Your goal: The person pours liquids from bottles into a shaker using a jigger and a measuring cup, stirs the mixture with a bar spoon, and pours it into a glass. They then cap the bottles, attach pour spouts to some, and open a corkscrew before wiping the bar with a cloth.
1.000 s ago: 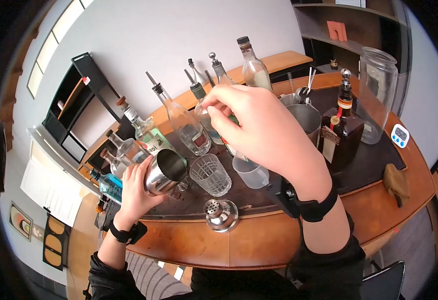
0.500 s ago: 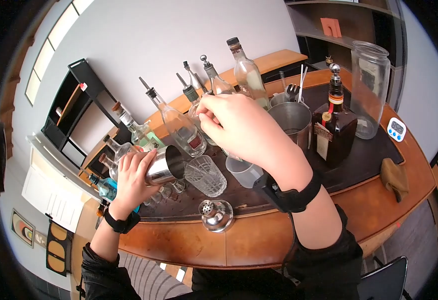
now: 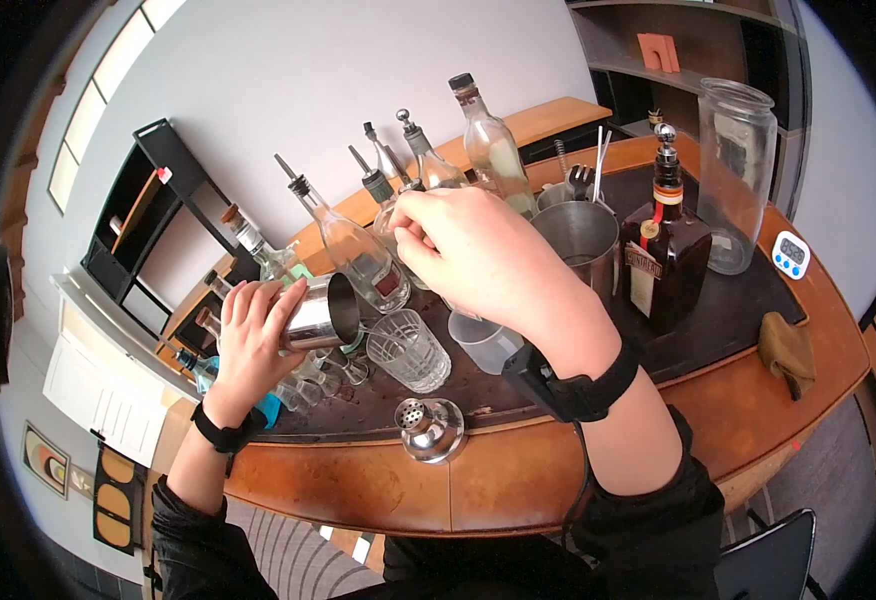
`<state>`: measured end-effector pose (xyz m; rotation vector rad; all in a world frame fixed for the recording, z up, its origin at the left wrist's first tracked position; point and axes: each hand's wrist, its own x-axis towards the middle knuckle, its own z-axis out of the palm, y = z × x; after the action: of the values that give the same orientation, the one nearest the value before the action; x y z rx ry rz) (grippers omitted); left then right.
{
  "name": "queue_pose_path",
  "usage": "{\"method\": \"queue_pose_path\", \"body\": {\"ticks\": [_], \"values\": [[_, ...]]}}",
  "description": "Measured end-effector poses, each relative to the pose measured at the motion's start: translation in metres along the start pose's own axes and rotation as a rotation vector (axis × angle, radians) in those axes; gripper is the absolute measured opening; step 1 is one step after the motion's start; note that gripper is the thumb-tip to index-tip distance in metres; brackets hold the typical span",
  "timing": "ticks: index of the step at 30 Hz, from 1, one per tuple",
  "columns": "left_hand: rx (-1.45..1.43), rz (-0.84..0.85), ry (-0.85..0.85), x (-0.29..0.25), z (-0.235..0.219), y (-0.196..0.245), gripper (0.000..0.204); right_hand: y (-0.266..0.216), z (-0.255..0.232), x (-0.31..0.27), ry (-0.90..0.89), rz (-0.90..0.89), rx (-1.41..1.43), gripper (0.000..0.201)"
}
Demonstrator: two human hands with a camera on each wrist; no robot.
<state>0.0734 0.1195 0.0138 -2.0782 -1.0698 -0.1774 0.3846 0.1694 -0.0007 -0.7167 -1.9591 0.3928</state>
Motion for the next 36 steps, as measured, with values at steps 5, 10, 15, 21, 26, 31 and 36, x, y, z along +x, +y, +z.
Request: {"method": "queue_pose_path", "body": {"ticks": [5,10,15,21,26,31,36], "values": [[0.067,0.035,0.012,0.001,0.0,0.002,0.084,-0.003,-0.001,0.0,0.009,0.002,-0.015,0.018],[0.267,0.166,0.057,-0.005,0.013,0.008,0.091,-0.002,-0.001,-0.001,0.006,0.003,0.002,0.018],[0.164,0.109,0.049,-0.004,0.013,0.011,0.092,-0.003,-0.002,-0.001,0.012,0.005,0.004,0.017],[-0.49,-0.526,0.078,-0.027,0.014,0.021,0.096,-0.001,0.0,-0.001,0.073,-0.014,0.061,0.016],[-1.248,-0.808,0.107,-0.082,0.031,0.042,0.091,0.007,0.006,-0.001,0.077,-0.035,0.055,0.016],[-1.513,-0.919,0.052,-0.12,0.04,0.061,0.085,0.0,0.007,0.0,-0.033,0.06,0.003,0.019],[-1.522,-1.006,0.118,-0.127,0.04,0.056,0.087,-0.01,0.013,-0.001,-0.121,0.14,0.051,0.018]]}}
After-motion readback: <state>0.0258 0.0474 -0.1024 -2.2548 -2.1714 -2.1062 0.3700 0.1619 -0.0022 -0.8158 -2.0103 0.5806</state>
